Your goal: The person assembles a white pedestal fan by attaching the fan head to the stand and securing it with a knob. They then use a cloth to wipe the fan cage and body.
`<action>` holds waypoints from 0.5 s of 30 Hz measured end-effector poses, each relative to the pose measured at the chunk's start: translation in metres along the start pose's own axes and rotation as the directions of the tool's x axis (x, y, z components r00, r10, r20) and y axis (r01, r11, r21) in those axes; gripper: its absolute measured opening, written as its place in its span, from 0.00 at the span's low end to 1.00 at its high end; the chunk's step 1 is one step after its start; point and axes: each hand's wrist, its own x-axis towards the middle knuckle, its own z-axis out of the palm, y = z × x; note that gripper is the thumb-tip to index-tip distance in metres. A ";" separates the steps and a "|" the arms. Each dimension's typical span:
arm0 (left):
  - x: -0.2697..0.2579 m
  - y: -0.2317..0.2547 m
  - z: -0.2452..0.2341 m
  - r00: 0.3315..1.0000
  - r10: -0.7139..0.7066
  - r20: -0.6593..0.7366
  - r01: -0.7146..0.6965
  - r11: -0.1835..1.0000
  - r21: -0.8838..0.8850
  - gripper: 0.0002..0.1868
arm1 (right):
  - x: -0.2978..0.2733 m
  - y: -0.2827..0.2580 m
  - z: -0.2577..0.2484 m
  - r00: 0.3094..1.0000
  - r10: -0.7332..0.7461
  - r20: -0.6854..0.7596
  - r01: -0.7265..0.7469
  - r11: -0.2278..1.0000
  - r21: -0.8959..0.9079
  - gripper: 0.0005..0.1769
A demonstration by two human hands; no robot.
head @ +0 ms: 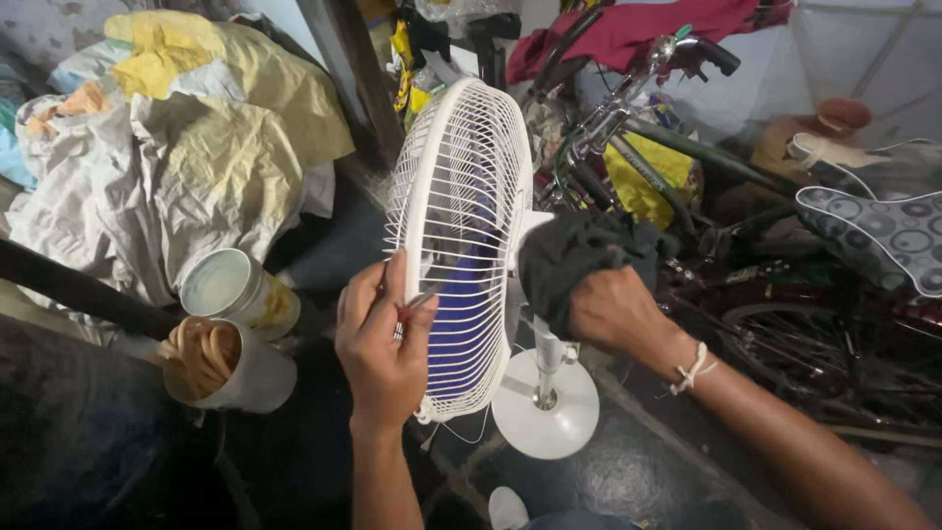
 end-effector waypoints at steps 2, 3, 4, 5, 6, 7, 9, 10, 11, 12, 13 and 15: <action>0.000 0.000 0.001 0.999 0.040 -0.005 -0.040 0.999 -0.003 0.22 | 0.011 0.009 -0.002 0.999 0.045 0.000 -0.045 0.999 0.015 0.11; 0.001 0.000 0.002 0.998 0.062 -0.008 -0.062 0.998 -0.003 0.22 | 0.020 0.015 -0.004 0.998 0.066 -0.003 -0.066 0.998 0.021 0.12; 0.001 0.000 0.002 0.999 0.053 -0.002 -0.053 0.998 -0.025 0.22 | 0.030 0.022 -0.008 0.996 0.093 -0.013 -0.092 0.995 0.026 0.15; 0.001 0.000 0.002 0.999 0.041 0.005 -0.041 0.998 -0.044 0.22 | 0.039 0.028 -0.011 0.993 0.116 -0.022 -0.116 0.993 0.033 0.19; 0.000 0.000 0.002 0.999 0.030 0.012 -0.029 0.998 -0.063 0.22 | 0.045 0.030 -0.014 0.990 0.140 -0.031 -0.139 0.989 0.041 0.23; 0.000 0.000 0.002 0.999 0.050 0.006 -0.050 0.998 -0.050 0.22 | 0.050 0.029 -0.016 0.990 0.140 -0.029 -0.138 0.989 0.061 0.24; 0.002 -0.002 0.002 0.996 0.093 -0.005 -0.093 0.995 -0.024 0.23 | 0.059 0.026 -0.019 0.990 0.141 -0.028 -0.138 0.985 0.099 0.25; 0.002 -0.002 0.001 0.997 0.073 0.002 -0.073 0.997 -0.035 0.22 | 0.059 0.023 -0.019 0.994 0.102 -0.041 -0.097 0.990 0.105 0.23; 0.002 -0.003 -0.001 0.999 0.051 0.007 -0.050 0.998 -0.047 0.22 | 0.057 0.020 -0.018 0.997 0.061 -0.053 -0.054 0.993 0.109 0.22; 0.002 -0.003 -0.001 1.000 0.028 0.013 -0.027 0.998 -0.059 0.22 | 0.054 0.017 -0.017 0.998 0.019 -0.065 -0.012 0.994 0.113 0.20; 0.001 -0.003 -0.002 0.999 0.043 0.002 -0.043 0.997 -0.057 0.22 | 0.051 0.014 -0.014 0.999 -0.043 -0.030 0.045 0.995 0.090 0.17; -0.002 -0.002 -0.001 0.997 0.075 -0.021 -0.077 0.995 -0.059 0.22 | 0.038 0.014 -0.008 0.986 -0.159 0.047 0.157 0.987 0.046 0.12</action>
